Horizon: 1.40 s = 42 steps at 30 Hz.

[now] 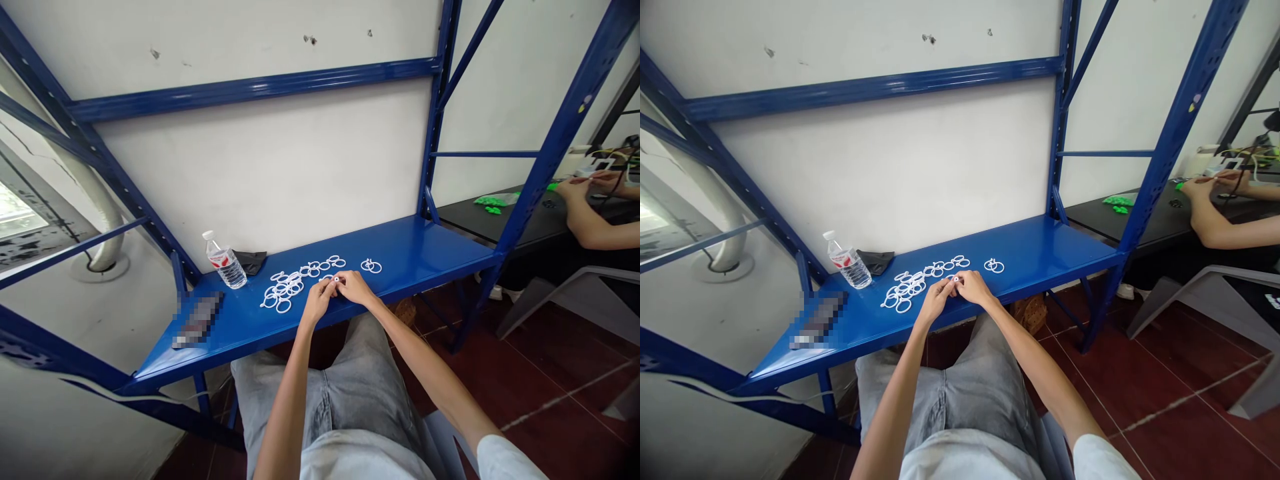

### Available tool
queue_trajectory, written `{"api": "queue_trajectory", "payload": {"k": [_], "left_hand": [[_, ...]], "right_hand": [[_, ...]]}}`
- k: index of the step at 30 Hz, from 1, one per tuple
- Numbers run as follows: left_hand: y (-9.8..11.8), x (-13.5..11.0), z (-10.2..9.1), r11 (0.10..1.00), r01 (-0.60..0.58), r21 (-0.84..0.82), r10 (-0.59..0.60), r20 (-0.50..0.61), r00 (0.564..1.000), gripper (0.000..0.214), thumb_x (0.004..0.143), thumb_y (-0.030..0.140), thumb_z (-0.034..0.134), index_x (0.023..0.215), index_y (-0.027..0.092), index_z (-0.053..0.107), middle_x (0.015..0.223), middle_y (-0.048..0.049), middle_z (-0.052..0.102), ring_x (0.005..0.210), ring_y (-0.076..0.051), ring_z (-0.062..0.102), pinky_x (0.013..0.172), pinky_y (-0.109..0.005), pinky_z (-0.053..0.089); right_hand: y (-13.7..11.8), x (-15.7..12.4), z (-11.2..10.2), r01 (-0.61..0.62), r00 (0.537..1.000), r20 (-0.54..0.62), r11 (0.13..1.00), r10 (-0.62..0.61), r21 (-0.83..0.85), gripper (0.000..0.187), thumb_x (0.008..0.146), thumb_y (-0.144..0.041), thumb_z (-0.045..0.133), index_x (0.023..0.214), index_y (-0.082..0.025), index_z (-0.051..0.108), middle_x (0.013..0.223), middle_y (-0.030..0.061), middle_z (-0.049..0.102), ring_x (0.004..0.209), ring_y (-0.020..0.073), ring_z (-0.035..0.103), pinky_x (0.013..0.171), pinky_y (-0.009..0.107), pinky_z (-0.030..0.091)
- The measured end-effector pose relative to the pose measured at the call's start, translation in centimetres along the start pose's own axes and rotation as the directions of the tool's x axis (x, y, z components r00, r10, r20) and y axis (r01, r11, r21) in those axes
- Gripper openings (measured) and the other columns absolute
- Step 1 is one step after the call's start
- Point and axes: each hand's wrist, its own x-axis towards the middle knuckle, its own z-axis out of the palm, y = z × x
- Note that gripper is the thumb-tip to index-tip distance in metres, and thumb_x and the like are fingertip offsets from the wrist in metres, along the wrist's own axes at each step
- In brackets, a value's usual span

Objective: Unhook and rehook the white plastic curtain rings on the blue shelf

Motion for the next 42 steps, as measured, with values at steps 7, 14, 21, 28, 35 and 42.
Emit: {"api": "queue_trajectory", "payload": {"k": [7, 14, 21, 28, 35, 42], "left_hand": [[0.1, 0.1, -0.1, 1.0, 0.014, 0.009, -0.014, 0.008, 1.0, 0.048, 0.1, 0.056, 0.052, 0.07, 0.02, 0.063, 0.075, -0.0032, 0.067, 0.075, -0.019, 0.06, 0.078, -0.03, 0.046], [-0.1, 0.2, -0.3, 1.0, 0.014, -0.011, -0.014, 0.008, 1.0, 0.046, 0.1, 0.052, 0.053, 0.069, 0.02, 0.064, 0.075, -0.0036, 0.068, 0.076, -0.02, 0.062, 0.081, -0.032, 0.048], [-0.3, 0.4, -0.5, 0.999, 0.015, -0.039, -0.014, 0.035, 0.999, 0.046, 0.099, 0.054, 0.055, 0.07, 0.02, 0.065, 0.076, -0.0045, 0.068, 0.077, -0.02, 0.061, 0.08, -0.033, 0.049], [-0.3, 0.1, -1.1, 0.98, 0.07, -0.186, -0.073, -0.006, 0.997, 0.041, 0.1, 0.053, 0.052, 0.076, 0.021, 0.062, 0.079, -0.0048, 0.072, 0.077, -0.019, 0.065, 0.079, -0.032, 0.051], [-0.4, 0.2, -0.8, 0.989, 0.059, -0.139, -0.053, 0.05, 0.997, 0.048, 0.098, 0.061, 0.056, 0.073, 0.021, 0.06, 0.062, -0.0013, 0.063, 0.061, -0.016, 0.056, 0.067, -0.03, 0.046], [-0.2, 0.1, -1.2, 0.983, 0.047, -0.176, -0.039, 0.054, 0.998, 0.047, 0.097, 0.06, 0.058, 0.073, 0.02, 0.063, 0.07, -0.0037, 0.067, 0.07, -0.018, 0.059, 0.076, -0.032, 0.049]], "right_hand": [[-0.5, 0.0, -0.4, -0.007, 0.999, 0.052, 0.999, 0.009, -0.04, 0.029, 0.09, -0.011, 0.056, 0.07, -0.02, 0.075, 0.071, 0.0016, 0.076, 0.065, 0.0159, 0.066, 0.064, 0.024, 0.04], [-0.3, 0.2, -0.2, -0.044, 0.997, 0.064, 0.999, 0.044, 0.008, 0.029, 0.09, -0.014, 0.056, 0.066, -0.02, 0.072, 0.066, 0.0004, 0.072, 0.063, 0.0148, 0.063, 0.061, 0.024, 0.037], [0.1, 0.5, 0.2, -0.045, 0.994, 0.104, 0.994, 0.034, 0.102, 0.031, 0.092, -0.015, 0.052, 0.068, -0.02, 0.072, 0.071, -0.0001, 0.075, 0.07, 0.0156, 0.069, 0.065, 0.023, 0.042], [-0.6, 0.0, 0.1, 0.018, 1.0, 0.007, 0.997, -0.019, 0.077, 0.031, 0.102, -0.029, 0.057, 0.076, -0.019, 0.07, 0.072, 0.0015, 0.074, 0.067, 0.0155, 0.066, 0.066, 0.023, 0.041], [-1.2, -0.7, 0.6, 0.064, 0.997, -0.02, 0.97, -0.07, -0.235, 0.023, 0.106, -0.019, 0.05, 0.109, -0.022, 0.073, 0.094, 0.0076, 0.08, 0.085, 0.0223, 0.074, 0.07, 0.025, 0.04], [-0.5, 0.0, 0.7, 0.009, 1.0, -0.025, 1.0, -0.009, 0.023, 0.029, 0.104, -0.017, 0.046, 0.095, -0.02, 0.074, 0.084, 0.0051, 0.08, 0.077, 0.0196, 0.076, 0.074, 0.024, 0.049]]}}
